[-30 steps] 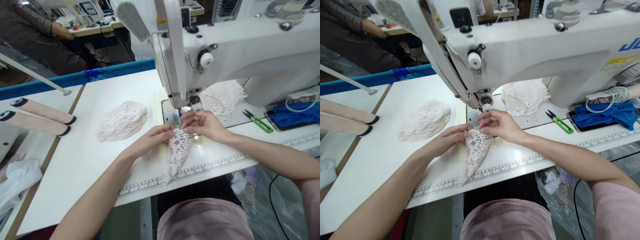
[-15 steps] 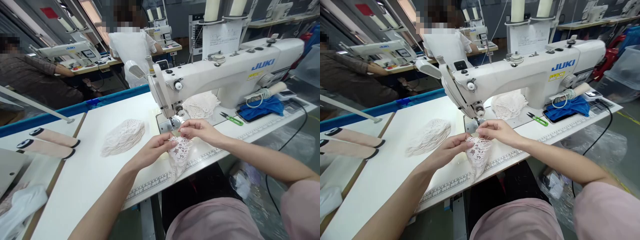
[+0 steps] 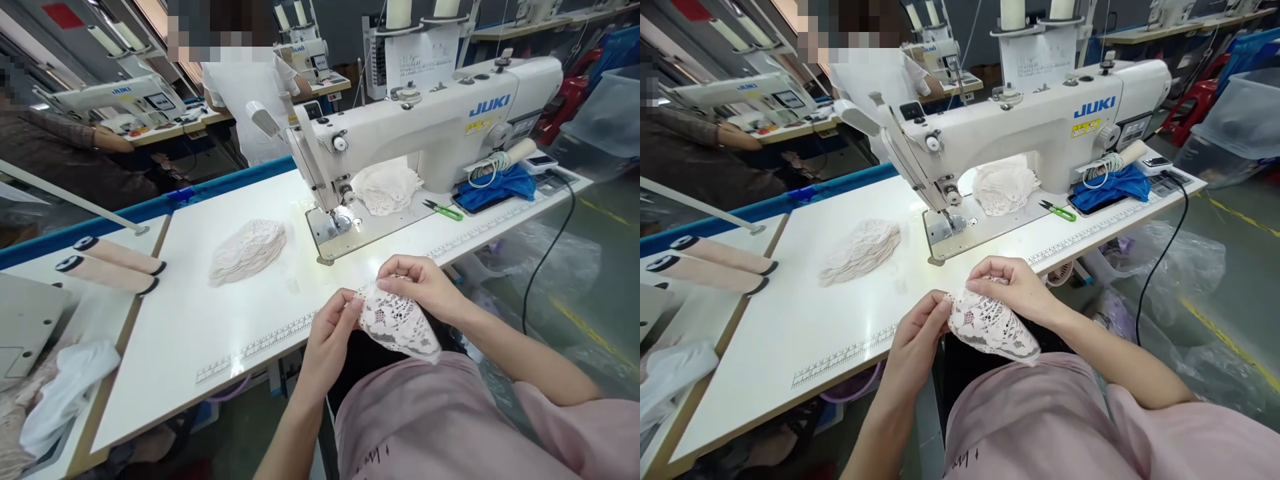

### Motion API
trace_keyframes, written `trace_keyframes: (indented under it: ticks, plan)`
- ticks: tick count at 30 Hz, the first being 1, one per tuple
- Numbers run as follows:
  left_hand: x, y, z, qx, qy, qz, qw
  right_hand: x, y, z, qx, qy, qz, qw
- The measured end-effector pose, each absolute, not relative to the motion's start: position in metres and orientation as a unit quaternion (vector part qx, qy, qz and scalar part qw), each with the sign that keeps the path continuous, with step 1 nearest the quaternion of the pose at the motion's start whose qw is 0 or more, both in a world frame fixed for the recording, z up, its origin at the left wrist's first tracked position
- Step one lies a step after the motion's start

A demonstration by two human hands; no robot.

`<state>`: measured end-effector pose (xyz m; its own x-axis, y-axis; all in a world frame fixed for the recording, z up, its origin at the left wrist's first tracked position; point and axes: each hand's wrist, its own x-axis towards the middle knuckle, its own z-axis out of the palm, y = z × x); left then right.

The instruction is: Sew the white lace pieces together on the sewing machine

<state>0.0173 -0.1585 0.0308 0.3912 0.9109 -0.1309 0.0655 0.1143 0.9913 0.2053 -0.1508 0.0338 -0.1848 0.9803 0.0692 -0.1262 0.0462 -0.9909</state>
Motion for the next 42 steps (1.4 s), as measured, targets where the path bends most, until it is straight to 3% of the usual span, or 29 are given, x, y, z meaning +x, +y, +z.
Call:
trace_keyframes:
  ticks: [14,21,30,42]
  plan:
    - [0.016,-0.172,0.010,0.558,0.514,0.377,0.531,0.200,-0.145,0.010,-0.400,-0.518,0.582,0.483]
    - [0.021,-0.171,0.008,0.606,0.514,0.410,0.448,0.200,-0.138,0.012,-0.405,-0.575,0.581,0.410]
    - [0.019,-0.170,0.005,0.615,0.527,0.414,0.416,0.197,-0.136,0.010,-0.390,-0.576,0.585,0.417]
    - [0.017,-0.164,-0.003,0.559,0.486,0.407,0.536,0.196,-0.134,0.010,-0.368,-0.568,0.601,0.426]
